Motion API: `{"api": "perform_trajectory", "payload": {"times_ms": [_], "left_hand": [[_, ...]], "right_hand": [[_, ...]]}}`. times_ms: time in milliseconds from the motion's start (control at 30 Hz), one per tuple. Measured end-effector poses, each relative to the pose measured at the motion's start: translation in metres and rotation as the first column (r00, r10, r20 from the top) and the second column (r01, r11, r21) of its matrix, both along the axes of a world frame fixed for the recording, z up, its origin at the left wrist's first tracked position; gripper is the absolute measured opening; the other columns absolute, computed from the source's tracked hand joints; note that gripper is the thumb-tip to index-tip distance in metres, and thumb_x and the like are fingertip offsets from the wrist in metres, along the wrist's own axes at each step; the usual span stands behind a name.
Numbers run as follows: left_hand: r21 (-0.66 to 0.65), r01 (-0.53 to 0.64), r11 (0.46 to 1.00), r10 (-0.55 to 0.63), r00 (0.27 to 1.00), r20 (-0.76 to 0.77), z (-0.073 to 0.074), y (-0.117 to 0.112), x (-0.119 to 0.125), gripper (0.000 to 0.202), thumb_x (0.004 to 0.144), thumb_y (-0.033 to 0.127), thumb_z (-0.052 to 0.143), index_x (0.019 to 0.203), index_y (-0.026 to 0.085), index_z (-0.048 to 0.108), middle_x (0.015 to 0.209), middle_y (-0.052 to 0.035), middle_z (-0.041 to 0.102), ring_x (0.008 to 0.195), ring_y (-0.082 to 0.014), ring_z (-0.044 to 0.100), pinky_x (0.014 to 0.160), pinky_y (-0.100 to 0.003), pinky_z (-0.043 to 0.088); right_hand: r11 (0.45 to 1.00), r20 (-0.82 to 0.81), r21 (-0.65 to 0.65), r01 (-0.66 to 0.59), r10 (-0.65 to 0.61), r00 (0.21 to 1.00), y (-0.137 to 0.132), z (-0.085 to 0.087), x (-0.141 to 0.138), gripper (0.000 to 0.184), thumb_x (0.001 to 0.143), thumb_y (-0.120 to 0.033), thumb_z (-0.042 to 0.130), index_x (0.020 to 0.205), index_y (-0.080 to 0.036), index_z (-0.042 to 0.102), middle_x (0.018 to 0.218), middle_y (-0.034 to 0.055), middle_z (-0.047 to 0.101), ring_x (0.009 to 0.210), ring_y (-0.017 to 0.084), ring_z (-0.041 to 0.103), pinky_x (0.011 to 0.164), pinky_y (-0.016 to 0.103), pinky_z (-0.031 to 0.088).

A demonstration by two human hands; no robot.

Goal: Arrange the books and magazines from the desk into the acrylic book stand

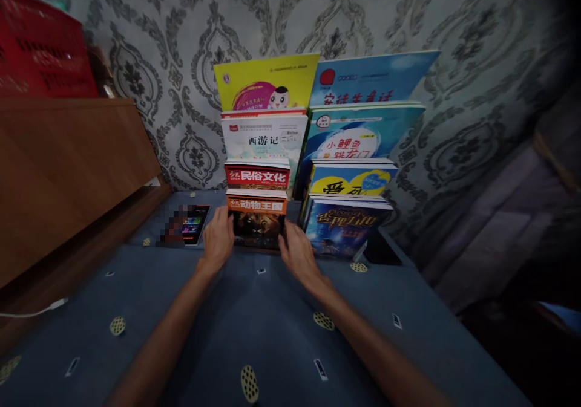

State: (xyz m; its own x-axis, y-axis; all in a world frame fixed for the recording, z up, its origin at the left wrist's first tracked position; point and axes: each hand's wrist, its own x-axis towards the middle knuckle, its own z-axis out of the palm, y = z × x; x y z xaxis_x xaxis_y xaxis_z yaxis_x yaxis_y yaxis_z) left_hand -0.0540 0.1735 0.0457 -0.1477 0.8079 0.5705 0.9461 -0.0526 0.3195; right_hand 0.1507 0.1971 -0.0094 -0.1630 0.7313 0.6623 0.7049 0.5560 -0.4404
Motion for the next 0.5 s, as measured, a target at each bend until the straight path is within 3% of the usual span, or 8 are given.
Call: {"api": "perform_trajectory", "payload": {"times_ms": [200,400,500], "left_hand": [[-0.007,0.033,0.999,-0.033,0.999,0.027,-0.001,0.001,-0.004,0.017,0.103,0.02,0.039,0.113,0.019,0.054,0.112,-0.0108,0.066,0.102,-0.0244,0.067,0.081,-0.031,0.048],[-0.02,0.225,0.974,-0.223,0.973,0.06,0.002,0.006,-0.03,0.009,0.099,0.024,0.047,0.104,0.022,0.054,0.097,-0.0052,0.066,0.089,-0.0202,0.065,0.078,-0.03,0.049],[-0.051,0.325,0.944,-0.319,0.943,0.091,0.006,0.008,-0.041,0.014,0.098,0.029,0.048,0.107,0.021,0.056,0.095,-0.0046,0.067,0.086,-0.0199,0.064,0.08,-0.031,0.05]], "right_hand": [[1.0,0.016,-0.013,-0.024,0.025,1.0,0.005,-0.004,0.006,0.047,0.095,-0.024,0.041,0.139,-0.015,0.052,0.12,0.0182,0.068,0.112,0.032,0.064,0.098,0.051,0.054],[0.998,-0.016,0.006,-0.065,0.066,0.998,0.004,0.003,0.008,0.044,0.094,-0.025,0.042,0.135,-0.014,0.055,0.115,0.018,0.071,0.105,0.032,0.068,0.095,0.052,0.055],[0.997,-0.018,-0.002,-0.077,0.077,0.997,0.001,0.008,0.008,0.042,0.095,-0.028,0.043,0.132,-0.012,0.057,0.115,0.0194,0.071,0.104,0.032,0.069,0.093,0.051,0.055]]}}
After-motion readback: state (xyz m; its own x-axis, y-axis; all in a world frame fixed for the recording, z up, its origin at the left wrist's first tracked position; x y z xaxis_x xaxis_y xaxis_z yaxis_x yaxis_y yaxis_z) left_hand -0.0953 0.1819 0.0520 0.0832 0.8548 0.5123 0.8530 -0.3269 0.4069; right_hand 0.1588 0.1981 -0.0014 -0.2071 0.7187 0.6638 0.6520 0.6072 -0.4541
